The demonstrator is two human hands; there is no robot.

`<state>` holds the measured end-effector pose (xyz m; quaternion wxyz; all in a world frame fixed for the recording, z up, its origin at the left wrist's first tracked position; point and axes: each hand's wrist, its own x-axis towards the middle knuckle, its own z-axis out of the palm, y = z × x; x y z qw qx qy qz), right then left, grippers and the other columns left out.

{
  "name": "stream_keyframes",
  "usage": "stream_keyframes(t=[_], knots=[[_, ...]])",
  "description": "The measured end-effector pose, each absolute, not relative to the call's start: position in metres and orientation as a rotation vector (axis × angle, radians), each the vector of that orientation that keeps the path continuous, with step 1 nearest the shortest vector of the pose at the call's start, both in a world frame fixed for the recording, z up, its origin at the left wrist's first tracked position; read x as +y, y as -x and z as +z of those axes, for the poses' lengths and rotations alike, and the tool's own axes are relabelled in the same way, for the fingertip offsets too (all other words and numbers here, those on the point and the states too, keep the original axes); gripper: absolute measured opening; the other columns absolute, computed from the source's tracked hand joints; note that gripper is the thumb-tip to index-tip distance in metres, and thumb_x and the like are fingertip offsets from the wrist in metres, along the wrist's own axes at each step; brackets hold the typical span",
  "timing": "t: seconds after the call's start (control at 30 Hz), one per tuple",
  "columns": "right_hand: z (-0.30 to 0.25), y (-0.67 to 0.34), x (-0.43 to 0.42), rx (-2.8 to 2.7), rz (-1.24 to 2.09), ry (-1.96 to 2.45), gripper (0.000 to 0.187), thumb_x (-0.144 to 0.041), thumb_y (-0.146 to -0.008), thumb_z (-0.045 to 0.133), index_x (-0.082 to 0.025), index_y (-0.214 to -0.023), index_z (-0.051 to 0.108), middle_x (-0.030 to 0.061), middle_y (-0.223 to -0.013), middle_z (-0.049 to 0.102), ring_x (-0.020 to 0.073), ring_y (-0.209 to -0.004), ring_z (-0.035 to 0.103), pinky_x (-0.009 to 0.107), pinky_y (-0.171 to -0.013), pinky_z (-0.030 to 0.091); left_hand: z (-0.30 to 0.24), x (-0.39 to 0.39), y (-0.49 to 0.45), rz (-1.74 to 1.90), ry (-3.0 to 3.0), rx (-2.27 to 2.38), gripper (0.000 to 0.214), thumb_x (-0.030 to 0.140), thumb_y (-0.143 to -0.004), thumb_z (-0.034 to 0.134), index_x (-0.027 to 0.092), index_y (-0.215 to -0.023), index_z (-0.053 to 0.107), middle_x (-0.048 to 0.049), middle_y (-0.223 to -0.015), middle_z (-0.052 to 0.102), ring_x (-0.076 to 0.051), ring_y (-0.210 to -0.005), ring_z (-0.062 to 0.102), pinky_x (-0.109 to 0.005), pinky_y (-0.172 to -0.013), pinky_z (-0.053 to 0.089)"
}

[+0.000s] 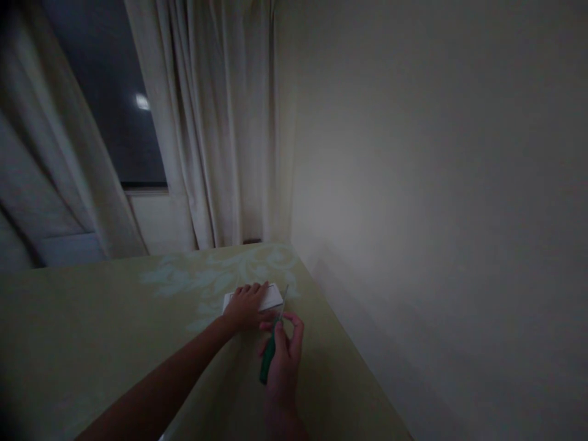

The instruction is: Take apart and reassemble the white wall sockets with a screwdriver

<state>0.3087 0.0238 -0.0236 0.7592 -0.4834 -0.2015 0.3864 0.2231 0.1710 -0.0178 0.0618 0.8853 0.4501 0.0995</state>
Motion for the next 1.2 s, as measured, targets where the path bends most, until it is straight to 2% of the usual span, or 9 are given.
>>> stream_keyframes(t=[0.2, 0.37, 0.47, 0.67, 0.87, 1.0, 1.1, 1.2], knots=[[-0.026, -0.307, 0.019, -0.443, 0.915, 1.069, 0.067, -0.071, -0.076, 0.084, -0.025, -0.118, 0.06, 0.0045, -0.086, 0.082, 0.0137, -0.048, 0.058, 0.023, -0.047, 0.038, -0.021, 0.169, -0.168, 0.236, -2.729, 1.398, 0.083, 0.069, -0.098, 0.06, 0.016, -0.16, 0.049, -0.023, -0.152, 0.062, -0.045, -0.136, 0.058, -0.059, -0.115, 0.042], [-0.024, -0.301, 0.015, -0.495, 0.974, 1.095, 0.063, -0.07, -0.078, 0.083, -0.026, -0.117, 0.062, 0.005, -0.087, 0.081, 0.014, -0.05, 0.059, 0.023, -0.046, 0.036, -0.017, 0.163, -0.074, 0.21, -2.641, 1.508, 0.075, 0.063, -0.094, 0.059, 0.02, -0.155, 0.053, -0.0213, -0.155, 0.061, -0.044, -0.136, 0.058, -0.059, -0.114, 0.041], [-0.019, -0.295, 0.01, -0.528, 0.991, 1.101, 0.06, -0.069, -0.077, 0.083, -0.026, -0.115, 0.063, 0.0049, -0.086, 0.08, 0.0144, -0.05, 0.058, 0.024, -0.045, 0.035, -0.012, 0.159, -0.015, 0.218, -2.54, 1.606, 0.072, 0.061, -0.09, 0.058, 0.018, -0.149, 0.057, -0.023, -0.153, 0.061, -0.045, -0.135, 0.06, -0.06, -0.109, 0.046], [-0.012, -0.288, 0.004, -0.577, 0.985, 1.116, 0.057, -0.065, -0.078, 0.083, -0.026, -0.115, 0.063, 0.0036, -0.086, 0.079, 0.0138, -0.051, 0.059, 0.023, -0.047, 0.037, -0.004, 0.147, 0.081, 0.307, -2.407, 1.658, 0.078, 0.062, -0.079, 0.07, 0.017, -0.142, 0.063, -0.0201, -0.142, 0.07, -0.04, -0.129, 0.067, -0.047, -0.111, 0.051], [-0.015, -0.286, 0.004, -0.625, 0.962, 1.148, 0.06, -0.066, -0.077, 0.084, -0.026, -0.116, 0.063, 0.0032, -0.084, 0.079, 0.0133, -0.049, 0.058, 0.023, -0.046, 0.034, -0.001, 0.134, 0.126, 0.416, -2.289, 1.735, 0.088, 0.065, -0.07, 0.075, 0.014, -0.141, 0.062, -0.023, -0.144, 0.071, -0.043, -0.131, 0.069, -0.048, -0.112, 0.054], [-0.019, -0.285, 0.005, -0.684, 0.954, 1.153, 0.06, -0.07, -0.078, 0.081, -0.025, -0.113, 0.064, 0.0042, -0.084, 0.079, 0.0135, -0.049, 0.058, 0.023, -0.045, 0.034, 0.005, 0.136, 0.133, 0.471, -2.228, 1.765, 0.088, 0.07, -0.076, 0.068, 0.009, -0.139, 0.059, -0.025, -0.143, 0.071, -0.041, -0.129, 0.071, -0.045, -0.108, 0.057], [-0.021, -0.284, 0.005, -0.713, 0.964, 1.153, 0.057, -0.072, -0.078, 0.081, -0.022, -0.103, 0.069, 0.0074, -0.087, 0.079, 0.0142, -0.05, 0.06, 0.024, -0.046, 0.036, 0.015, 0.135, 0.127, 0.528, -2.211, 1.812, 0.094, 0.076, -0.082, 0.061, 0.01, -0.147, 0.052, -0.0252, -0.143, 0.071, -0.043, -0.127, 0.071, -0.05, -0.105, 0.057], [-0.021, -0.282, 0.004, -0.75, 0.978, 1.144, 0.052, -0.068, -0.078, 0.083, -0.021, -0.099, 0.074, 0.0094, -0.092, 0.08, 0.0153, -0.055, 0.064, 0.025, -0.049, 0.04, 0.021, 0.122, 0.104, 0.548, -2.345, 1.77, 0.093, 0.074, -0.087, 0.061, 0.011, -0.154, 0.048, -0.0248, -0.143, 0.069, -0.045, -0.132, 0.065, -0.057, -0.114, 0.048]])
